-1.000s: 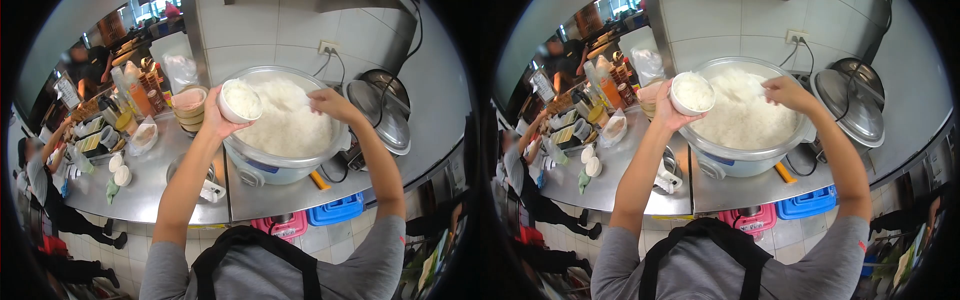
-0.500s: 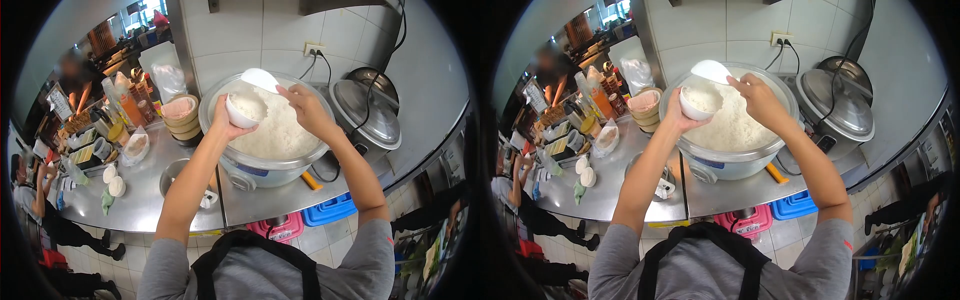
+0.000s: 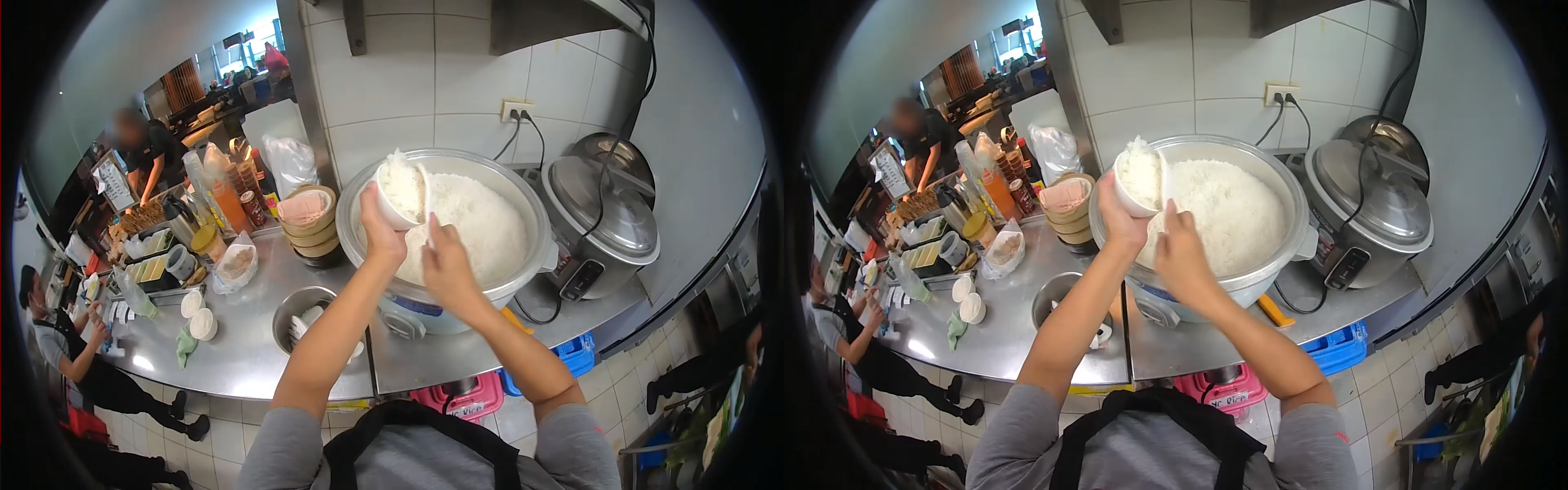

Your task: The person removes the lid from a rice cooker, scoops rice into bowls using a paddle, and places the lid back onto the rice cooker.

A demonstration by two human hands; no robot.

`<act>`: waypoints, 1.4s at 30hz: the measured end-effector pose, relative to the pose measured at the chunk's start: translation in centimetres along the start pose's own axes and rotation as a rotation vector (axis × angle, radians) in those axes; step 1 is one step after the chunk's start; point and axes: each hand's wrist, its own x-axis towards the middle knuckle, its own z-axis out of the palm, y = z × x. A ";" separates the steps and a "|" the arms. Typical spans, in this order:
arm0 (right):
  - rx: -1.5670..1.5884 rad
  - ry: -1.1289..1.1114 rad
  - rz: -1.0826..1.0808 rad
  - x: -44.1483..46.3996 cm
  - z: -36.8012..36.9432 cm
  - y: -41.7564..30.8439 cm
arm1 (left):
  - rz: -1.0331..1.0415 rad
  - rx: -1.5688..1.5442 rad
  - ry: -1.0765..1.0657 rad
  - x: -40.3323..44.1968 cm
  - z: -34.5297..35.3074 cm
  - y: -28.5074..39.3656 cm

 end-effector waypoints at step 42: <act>-0.652 -0.127 -0.740 4.3 -6.9 -0.4 | -0.804 0.139 -0.219 -1.5 -3.6 8.4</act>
